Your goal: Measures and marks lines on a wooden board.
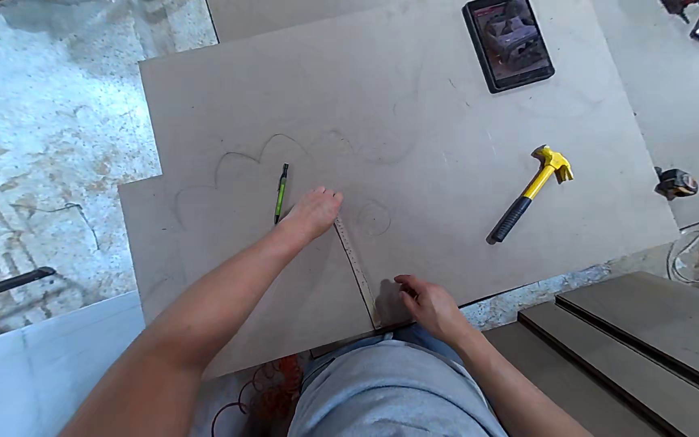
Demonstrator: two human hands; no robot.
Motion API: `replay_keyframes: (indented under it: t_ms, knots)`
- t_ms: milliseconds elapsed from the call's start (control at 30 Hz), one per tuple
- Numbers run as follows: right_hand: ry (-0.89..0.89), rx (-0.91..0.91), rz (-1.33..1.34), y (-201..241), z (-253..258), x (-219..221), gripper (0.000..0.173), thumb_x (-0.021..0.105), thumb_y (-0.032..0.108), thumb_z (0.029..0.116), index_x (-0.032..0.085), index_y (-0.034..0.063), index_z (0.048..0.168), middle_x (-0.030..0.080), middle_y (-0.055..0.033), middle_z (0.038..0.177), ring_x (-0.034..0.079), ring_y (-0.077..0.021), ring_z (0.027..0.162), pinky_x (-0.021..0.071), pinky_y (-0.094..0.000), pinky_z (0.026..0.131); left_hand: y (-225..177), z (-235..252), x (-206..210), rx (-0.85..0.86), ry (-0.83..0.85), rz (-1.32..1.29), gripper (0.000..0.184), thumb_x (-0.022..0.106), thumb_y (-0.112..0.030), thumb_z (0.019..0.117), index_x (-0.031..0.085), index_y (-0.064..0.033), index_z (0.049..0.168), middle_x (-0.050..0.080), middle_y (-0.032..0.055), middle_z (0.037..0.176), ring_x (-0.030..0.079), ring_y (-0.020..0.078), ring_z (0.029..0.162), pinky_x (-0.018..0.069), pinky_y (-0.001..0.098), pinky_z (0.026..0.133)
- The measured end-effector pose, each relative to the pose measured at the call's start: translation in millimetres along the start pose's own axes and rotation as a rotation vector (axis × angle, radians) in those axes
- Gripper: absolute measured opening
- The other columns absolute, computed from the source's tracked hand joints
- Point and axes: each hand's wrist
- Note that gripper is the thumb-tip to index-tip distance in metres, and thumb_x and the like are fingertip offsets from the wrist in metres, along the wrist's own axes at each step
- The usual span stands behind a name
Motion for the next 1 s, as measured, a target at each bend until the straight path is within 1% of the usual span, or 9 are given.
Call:
replay_keyframes:
  t_ms: [167, 267, 433, 533, 600, 733, 833, 900, 1000]
  knots:
    - [-0.091, 0.054, 0.036, -17, -9, -10, 0.035, 0.052, 0.037, 0.1049, 0.065, 0.0252, 0.136, 0.075, 0.0068, 0.107, 0.071, -0.006, 0.091, 0.0606, -0.0337, 0.085, 9, -3, 10, 0.006, -0.081, -0.017, 0.025, 0.046, -0.015, 0.1079, 0.065, 0.0007, 0.109, 0.069, 0.0198, 0.1, 0.068, 0.0376, 0.103, 0.056, 0.0512, 0.089]
    - [-0.097, 0.075, 0.051, -21, -12, -9, 0.035, 0.052, 0.037, 0.1052, 0.065, 0.0258, 0.135, 0.075, 0.0082, 0.106, 0.071, -0.0045, 0.089, 0.061, -0.0327, 0.084, 8, -1, 18, -0.038, -0.159, -0.046, 0.026, 0.049, -0.017, 0.1054, 0.066, 0.0018, 0.101, 0.07, 0.0199, 0.09, 0.072, 0.0373, 0.093, 0.058, 0.0522, 0.083]
    - [-0.085, 0.042, 0.084, -9, -7, -1, 0.033, 0.053, 0.036, 0.1048, 0.066, 0.0259, 0.133, 0.074, 0.0082, 0.105, 0.07, -0.0043, 0.089, 0.0608, -0.0328, 0.083, -4, -1, 10, -0.113, -0.102, -0.018, 0.035, 0.043, -0.02, 0.1082, 0.066, 0.0028, 0.096, 0.071, 0.0213, 0.091, 0.072, 0.0388, 0.094, 0.0576, 0.0539, 0.081]
    - [-0.063, 0.006, 0.057, -3, -4, 4, 0.034, 0.052, 0.037, 0.1045, 0.066, 0.0263, 0.134, 0.074, 0.0075, 0.105, 0.071, -0.0053, 0.091, 0.0608, -0.0351, 0.085, -13, 0, -2, -0.161, 0.029, 0.017, 0.035, 0.041, -0.02, 0.1096, 0.067, 0.0026, 0.102, 0.071, 0.0222, 0.099, 0.071, 0.0404, 0.1, 0.0567, 0.0569, 0.085]
    - [-0.048, -0.022, 0.049, 0, 0, 8, 0.034, 0.052, 0.036, 0.1047, 0.065, 0.0255, 0.134, 0.074, 0.0068, 0.105, 0.071, -0.006, 0.091, 0.0604, -0.0354, 0.085, -10, -3, -9, -0.242, 0.035, -0.071, 0.035, 0.045, -0.023, 0.1092, 0.068, 0.0022, 0.105, 0.071, 0.0231, 0.101, 0.07, 0.0411, 0.102, 0.0557, 0.0588, 0.087]
    - [-0.028, -0.057, 0.043, 5, 4, 11, 0.035, 0.051, 0.036, 0.105, 0.065, 0.0245, 0.135, 0.074, 0.0054, 0.106, 0.071, -0.0076, 0.091, 0.0606, -0.0364, 0.086, 6, -33, 9, -0.423, -0.165, -0.388, 0.03, 0.057, -0.027, 0.1037, 0.072, -0.0014, 0.099, 0.071, 0.0179, 0.098, 0.069, 0.0356, 0.098, 0.0548, 0.0584, 0.089]
    - [-0.006, -0.051, 0.041, 4, 5, 13, 0.035, 0.051, 0.037, 0.1054, 0.065, 0.0245, 0.135, 0.073, 0.0042, 0.105, 0.071, -0.01, 0.092, 0.0605, -0.0395, 0.085, 11, -56, 41, -0.596, -0.259, -0.676, 0.024, 0.068, -0.029, 0.0978, 0.071, -0.0049, 0.096, 0.07, 0.0139, 0.089, 0.069, 0.0308, 0.087, 0.0552, 0.0579, 0.081]
    - [0.002, -0.053, 0.033, 2, 6, 18, 0.035, 0.052, 0.037, 0.105, 0.065, 0.0244, 0.135, 0.074, 0.0036, 0.106, 0.071, -0.0108, 0.092, 0.0605, -0.0407, 0.086, 14, -65, 63, -0.674, -0.334, -0.846, 0.022, 0.073, -0.027, 0.0952, 0.069, -0.0055, 0.094, 0.071, 0.0119, 0.086, 0.072, 0.0273, 0.082, 0.0596, 0.056, 0.08]
    - [0.008, -0.074, 0.028, -1, 7, 22, 0.034, 0.054, 0.037, 0.1046, 0.065, 0.0243, 0.134, 0.075, 0.0038, 0.107, 0.072, -0.0106, 0.093, 0.0611, -0.0413, 0.086, 12, -69, 73, -0.734, -0.423, -0.954, 0.019, 0.074, -0.022, 0.0931, 0.064, -0.0063, 0.1, 0.07, 0.0106, 0.085, 0.072, 0.0252, 0.077, 0.0618, 0.0527, 0.076]
Point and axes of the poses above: each hand's wrist, its own z-axis towards the middle knuckle, its own x-axis out of the palm, y = z × x
